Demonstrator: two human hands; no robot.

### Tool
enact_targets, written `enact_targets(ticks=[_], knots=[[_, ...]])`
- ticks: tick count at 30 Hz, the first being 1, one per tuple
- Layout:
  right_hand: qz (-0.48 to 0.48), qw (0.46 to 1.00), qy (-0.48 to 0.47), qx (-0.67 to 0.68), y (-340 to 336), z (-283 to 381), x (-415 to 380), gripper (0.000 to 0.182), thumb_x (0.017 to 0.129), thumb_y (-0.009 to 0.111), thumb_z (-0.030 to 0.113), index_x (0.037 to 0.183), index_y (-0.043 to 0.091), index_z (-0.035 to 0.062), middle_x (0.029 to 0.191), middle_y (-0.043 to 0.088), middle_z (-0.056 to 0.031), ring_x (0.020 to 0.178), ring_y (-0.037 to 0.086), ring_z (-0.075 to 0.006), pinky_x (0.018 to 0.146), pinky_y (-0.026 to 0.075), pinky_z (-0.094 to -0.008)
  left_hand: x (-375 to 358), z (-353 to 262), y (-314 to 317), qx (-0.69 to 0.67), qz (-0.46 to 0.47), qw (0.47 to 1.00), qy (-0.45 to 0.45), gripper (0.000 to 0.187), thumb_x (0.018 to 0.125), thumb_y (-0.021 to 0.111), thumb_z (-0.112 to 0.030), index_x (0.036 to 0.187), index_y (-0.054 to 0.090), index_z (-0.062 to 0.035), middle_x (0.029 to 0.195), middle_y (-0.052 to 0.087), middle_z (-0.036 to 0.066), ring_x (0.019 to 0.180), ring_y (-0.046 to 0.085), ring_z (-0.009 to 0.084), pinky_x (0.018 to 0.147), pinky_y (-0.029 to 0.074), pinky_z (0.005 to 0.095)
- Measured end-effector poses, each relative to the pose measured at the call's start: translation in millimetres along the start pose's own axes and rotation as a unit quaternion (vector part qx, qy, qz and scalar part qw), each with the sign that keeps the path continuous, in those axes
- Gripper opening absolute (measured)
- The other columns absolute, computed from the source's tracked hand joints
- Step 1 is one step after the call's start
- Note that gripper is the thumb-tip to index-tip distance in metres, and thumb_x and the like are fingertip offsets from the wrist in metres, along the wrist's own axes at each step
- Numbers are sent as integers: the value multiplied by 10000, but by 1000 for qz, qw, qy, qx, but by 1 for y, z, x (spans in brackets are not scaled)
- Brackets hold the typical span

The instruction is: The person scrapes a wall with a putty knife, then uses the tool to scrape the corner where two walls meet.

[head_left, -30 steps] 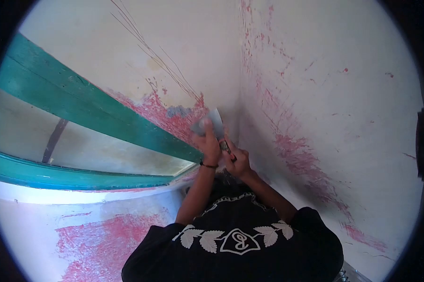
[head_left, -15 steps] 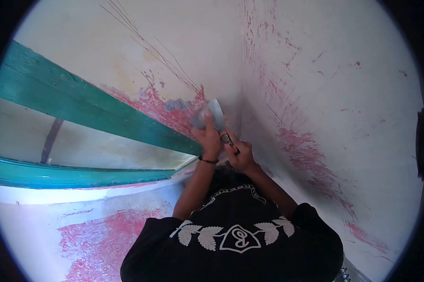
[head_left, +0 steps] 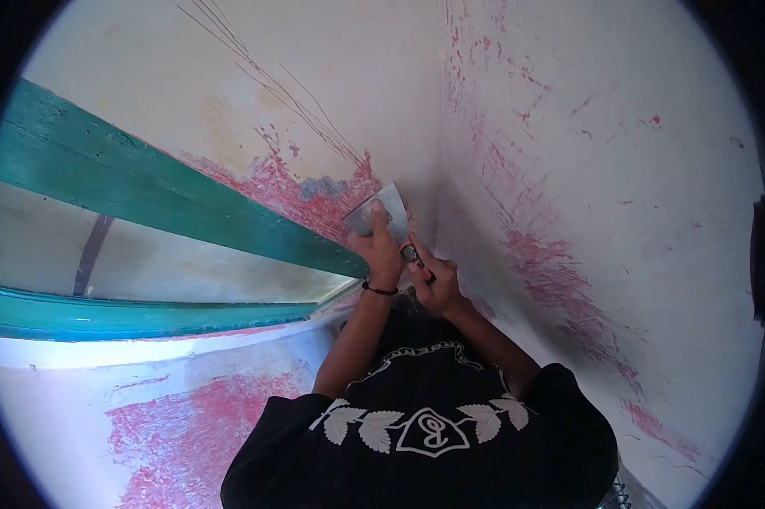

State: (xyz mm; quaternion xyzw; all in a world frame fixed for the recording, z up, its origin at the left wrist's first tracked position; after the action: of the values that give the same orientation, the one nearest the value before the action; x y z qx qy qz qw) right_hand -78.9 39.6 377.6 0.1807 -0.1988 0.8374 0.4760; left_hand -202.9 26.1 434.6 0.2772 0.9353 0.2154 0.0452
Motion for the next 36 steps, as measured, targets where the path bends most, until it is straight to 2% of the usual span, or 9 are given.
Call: enact_targets(ticks=[3, 6, 10, 12, 16, 20, 22, 28, 36], knots=[[-4, 1000, -6, 0, -1, 5, 1, 479, 897, 603, 59, 1362, 558, -48, 619, 575, -111, 519, 572, -150, 544, 469, -304, -2, 0, -1, 19, -12, 1000, 12, 342, 995, 628, -273, 940, 670, 63, 847, 702, 127, 668, 675, 182, 546, 543, 297], [-8, 1000, -11, 1, -1, 1, -1, 483, 894, 602, 59, 1365, 558, -42, 615, 576, -113, 516, 573, -150, 544, 472, -305, 7, 14, -7, -9, 2, 1000, 14, 350, 998, 624, -275, 939, 668, 67, 851, 703, 128, 661, 668, 177, 549, 537, 294], [16, 999, 0, -39, -5, -9, -3, 483, 895, 624, 109, 1365, 578, 6, 631, 604, -113, 526, 615, -221, 559, 504, -339, -6, 15, -6, -39, 9, 999, -6, 354, 1001, 619, -280, 932, 671, 63, 839, 703, 112, 654, 656, 159, 569, 530, 287], [18, 1000, 9, -22, -8, -2, -2, 487, 896, 627, 112, 1370, 576, 13, 615, 587, -103, 518, 606, -225, 556, 499, -337, -1, 20, -11, 15, -21, 1000, 11, 353, 1003, 615, -281, 933, 674, 60, 824, 700, 106, 655, 656, 155, 575, 531, 288], [-6, 1000, -9, -18, -5, 6, -4, 517, 888, 601, 72, 1398, 545, 3, 599, 559, -124, 484, 578, -220, 534, 477, -328, -5, 4, -2, 21, -1, 1000, 9, 353, 1004, 613, -285, 926, 676, 54, 800, 692, 94, 649, 653, 149, 570, 532, 296], [2, 999, -32, -36, -3, -3, -8, 512, 890, 602, 73, 1393, 548, -2, 599, 563, -122, 488, 581, -215, 538, 480, -326, 4, 42, -26, 1, -14, 999, 47, 340, 1004, 617, -274, 920, 673, 50, 806, 690, 87, 640, 651, 146, 559, 531, 293], [0, 998, -42, -39, -4, -7, -8, 509, 891, 604, 75, 1391, 549, -4, 602, 565, -125, 489, 581, -216, 539, 481, -329, -10, 12, -5, -8, -38, 998, 41, 329, 1002, 622, -267, 917, 672, 47, 811, 687, 76, 650, 649, 136, 556, 524, 286], [8, 999, -19, -36, 2, -6, -13, 506, 891, 605, 75, 1388, 551, -5, 599, 556, -130, 482, 575, -212, 532, 477, -323, -9, 19, -19, 21, -58, 998, 12, 274, 958, 691, -244, 936, 656, 26, 865, 664, 49, 705, 601, 113, 596, 487, 284], [6, 1000, 2, -20, 13, -19, -16, 492, 911, 593, 98, 1389, 547, -10, 662, 594, -120, 504, 565, -172, 525, 465, -309, -1, 13, -15, 26, -33, 998, 41, 230, 948, 709, -224, 954, 654, -1, 890, 662, 34, 728, 590, 106, 624, 481, 277]])
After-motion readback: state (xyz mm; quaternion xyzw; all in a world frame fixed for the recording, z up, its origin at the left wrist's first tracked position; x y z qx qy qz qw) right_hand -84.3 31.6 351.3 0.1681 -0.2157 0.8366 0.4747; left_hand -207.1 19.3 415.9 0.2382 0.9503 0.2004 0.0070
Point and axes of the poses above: each hand's wrist, its own x-axis towards the middle knuckle, its own y-axis out of the palm, z = x × y, the point moved 3 cm from there along x, towards the middle knuckle
